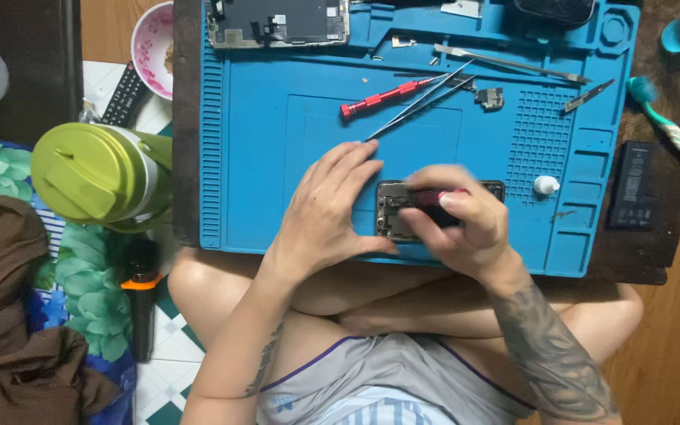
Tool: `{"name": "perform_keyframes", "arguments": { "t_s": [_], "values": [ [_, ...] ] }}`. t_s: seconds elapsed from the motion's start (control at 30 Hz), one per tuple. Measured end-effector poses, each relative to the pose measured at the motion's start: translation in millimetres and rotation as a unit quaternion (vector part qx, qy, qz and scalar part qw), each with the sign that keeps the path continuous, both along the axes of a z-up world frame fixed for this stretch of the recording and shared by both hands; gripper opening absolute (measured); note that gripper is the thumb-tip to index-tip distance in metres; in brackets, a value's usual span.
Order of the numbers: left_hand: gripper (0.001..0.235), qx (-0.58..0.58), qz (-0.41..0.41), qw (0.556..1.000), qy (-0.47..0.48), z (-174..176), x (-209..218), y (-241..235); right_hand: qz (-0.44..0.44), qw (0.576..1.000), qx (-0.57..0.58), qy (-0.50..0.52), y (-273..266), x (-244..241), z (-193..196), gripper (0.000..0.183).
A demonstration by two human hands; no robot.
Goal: The person uses a red screwdriver to remove screws from a disassembled smartphone placed on a blue work mat. They manipulate the phone's internal components and casing, occasionally using tweezers to handle small parts.
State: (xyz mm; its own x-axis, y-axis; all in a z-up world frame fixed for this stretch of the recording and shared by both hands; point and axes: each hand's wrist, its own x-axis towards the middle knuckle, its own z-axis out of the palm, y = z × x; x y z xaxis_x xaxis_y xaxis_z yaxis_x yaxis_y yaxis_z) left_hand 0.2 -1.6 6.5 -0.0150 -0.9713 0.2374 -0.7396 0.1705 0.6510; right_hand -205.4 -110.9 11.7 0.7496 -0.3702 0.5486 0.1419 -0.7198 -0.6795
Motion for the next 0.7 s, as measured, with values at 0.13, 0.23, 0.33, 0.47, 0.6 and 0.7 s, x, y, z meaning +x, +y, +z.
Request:
{"name": "perform_keyframes", "arguments": {
  "t_s": [0.13, 0.23, 0.33, 0.47, 0.6, 0.7],
  "values": [
    [0.099, 0.002, 0.002, 1.000, 0.008, -0.5, -0.8, 0.9, -0.087, 0.995, -0.035, -0.023, -1.0, -3.8, -13.4, 0.053],
    [0.098, -0.001, -0.001, 1.000, 0.006, -0.2, -0.3, 0.8, -0.055, 0.998, -0.025, -0.003, 0.0, -6.7, -6.1, 0.053],
    [0.108, 0.001, 0.021, 1.000, 0.013, -4.9, -4.7, 0.9, -0.046, 0.999, 0.015, -0.015, 0.4, 3.0, -5.5, 0.049],
    [0.117, 0.018, 0.035, 0.999, 0.020, -9.1, -6.8, 2.1, -0.080, 0.995, -0.056, -0.016, -8.3, 3.5, -1.2, 0.050],
    [0.117, 0.018, 0.039, 0.999, 0.013, -8.4, -5.3, 3.1, -0.121, 0.986, -0.116, -0.006, -9.9, -0.5, 44.5, 0.024],
    [0.107, 0.009, -0.006, 1.000, 0.007, -2.3, -1.0, 1.1, -0.119, 0.920, -0.273, 0.255, -14.5, -6.3, 82.3, 0.038]
  ]
}}
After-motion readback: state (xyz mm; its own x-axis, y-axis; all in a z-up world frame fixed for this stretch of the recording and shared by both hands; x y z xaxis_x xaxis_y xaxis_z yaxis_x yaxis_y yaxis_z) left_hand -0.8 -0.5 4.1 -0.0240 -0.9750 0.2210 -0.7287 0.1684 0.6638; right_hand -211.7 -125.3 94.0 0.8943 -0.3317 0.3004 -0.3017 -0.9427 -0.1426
